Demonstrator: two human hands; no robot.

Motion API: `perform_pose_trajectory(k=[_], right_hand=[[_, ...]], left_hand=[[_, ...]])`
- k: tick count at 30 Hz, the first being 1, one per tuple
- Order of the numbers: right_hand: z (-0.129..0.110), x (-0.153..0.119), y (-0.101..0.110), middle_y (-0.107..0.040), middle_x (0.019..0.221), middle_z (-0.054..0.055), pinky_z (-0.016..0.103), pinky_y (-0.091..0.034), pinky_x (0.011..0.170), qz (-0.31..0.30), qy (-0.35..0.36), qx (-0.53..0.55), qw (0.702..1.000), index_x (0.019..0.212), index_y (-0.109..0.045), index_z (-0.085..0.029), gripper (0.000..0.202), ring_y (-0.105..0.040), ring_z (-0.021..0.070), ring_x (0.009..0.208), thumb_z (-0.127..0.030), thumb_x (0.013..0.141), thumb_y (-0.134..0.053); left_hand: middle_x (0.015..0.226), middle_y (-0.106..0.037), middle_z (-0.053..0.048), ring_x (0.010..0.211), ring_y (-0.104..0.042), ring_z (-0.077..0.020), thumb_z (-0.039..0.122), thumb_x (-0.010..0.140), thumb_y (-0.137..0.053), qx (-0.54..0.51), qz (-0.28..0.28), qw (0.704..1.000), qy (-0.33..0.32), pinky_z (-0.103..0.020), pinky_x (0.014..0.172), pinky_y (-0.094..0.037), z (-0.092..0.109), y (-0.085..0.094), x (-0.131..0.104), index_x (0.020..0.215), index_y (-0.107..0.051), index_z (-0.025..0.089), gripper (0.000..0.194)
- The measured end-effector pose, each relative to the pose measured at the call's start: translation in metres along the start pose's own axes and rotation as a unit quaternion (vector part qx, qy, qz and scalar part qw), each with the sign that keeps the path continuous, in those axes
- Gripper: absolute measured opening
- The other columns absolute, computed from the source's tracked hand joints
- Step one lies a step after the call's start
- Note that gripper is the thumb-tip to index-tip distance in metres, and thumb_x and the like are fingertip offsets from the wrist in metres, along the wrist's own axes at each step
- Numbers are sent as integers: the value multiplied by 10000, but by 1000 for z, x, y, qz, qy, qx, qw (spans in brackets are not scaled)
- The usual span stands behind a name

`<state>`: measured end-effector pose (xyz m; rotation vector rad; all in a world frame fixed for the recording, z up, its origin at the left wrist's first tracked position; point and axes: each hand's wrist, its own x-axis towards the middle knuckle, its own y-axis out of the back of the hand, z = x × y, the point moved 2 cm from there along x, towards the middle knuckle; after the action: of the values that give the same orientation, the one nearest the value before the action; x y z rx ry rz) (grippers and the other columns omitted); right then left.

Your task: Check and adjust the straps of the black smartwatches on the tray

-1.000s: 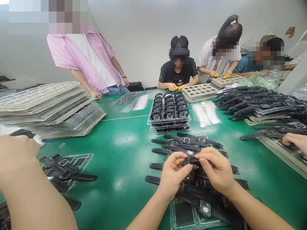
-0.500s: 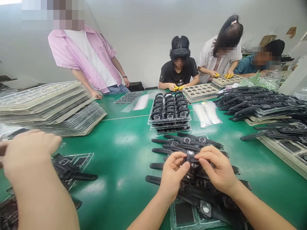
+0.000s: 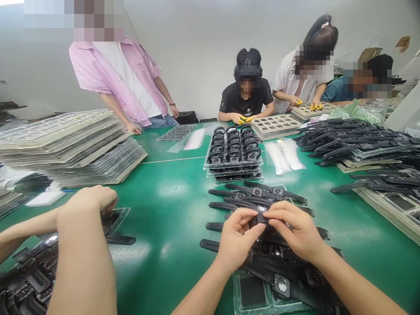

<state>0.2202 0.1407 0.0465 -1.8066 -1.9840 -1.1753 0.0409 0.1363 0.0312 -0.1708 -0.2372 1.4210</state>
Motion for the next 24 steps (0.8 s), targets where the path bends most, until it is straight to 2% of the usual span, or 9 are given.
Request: perform_pose_trajectory(k=[4,8,11,19,24], right_hand=[[1,0,-1,-747,903,55,312,-602,713,17,2,10,1000,1004,-796,-272,152,-720,211,812,-208,935,-677],[-1,2,2,-749,892,47,293,-594,722,24,-15,12,1000,980,-801,-265,142,-713,193,795,-191,928,-691],[0,3,4,-751,907,45,283,-593,739,9,-19,25,999,968,-803,-259,137,-715,187,811,-188,927,-693],[3,0,3,-752,912,43,271,-583,756,-3,-12,38,999,967,-811,-256,147,-712,176,826,-169,919,-702],[4,0,1,-758,930,45,281,-582,766,-5,-25,32,999,971,-817,-262,144,-714,183,839,-178,913,-714]], left_hand=[[840,-722,-16,802,-654,-161,261,733,-875,64,-9,998,3,-252,734,-499,2,0,1,904,-723,186,241],[920,-763,-42,859,-683,-172,314,748,-868,-1,-34,999,18,-267,796,-532,3,1,3,951,-739,184,273],[943,-780,-60,875,-696,-182,302,742,-872,-7,-41,999,26,-284,817,-550,3,3,6,954,-758,178,271],[911,-790,-60,876,-713,-205,185,716,-849,68,-35,997,22,-287,797,-539,5,2,2,921,-781,181,217],[927,-784,-59,866,-695,-191,206,726,-842,53,-15,998,9,-283,796,-537,6,3,3,932,-780,182,217]])
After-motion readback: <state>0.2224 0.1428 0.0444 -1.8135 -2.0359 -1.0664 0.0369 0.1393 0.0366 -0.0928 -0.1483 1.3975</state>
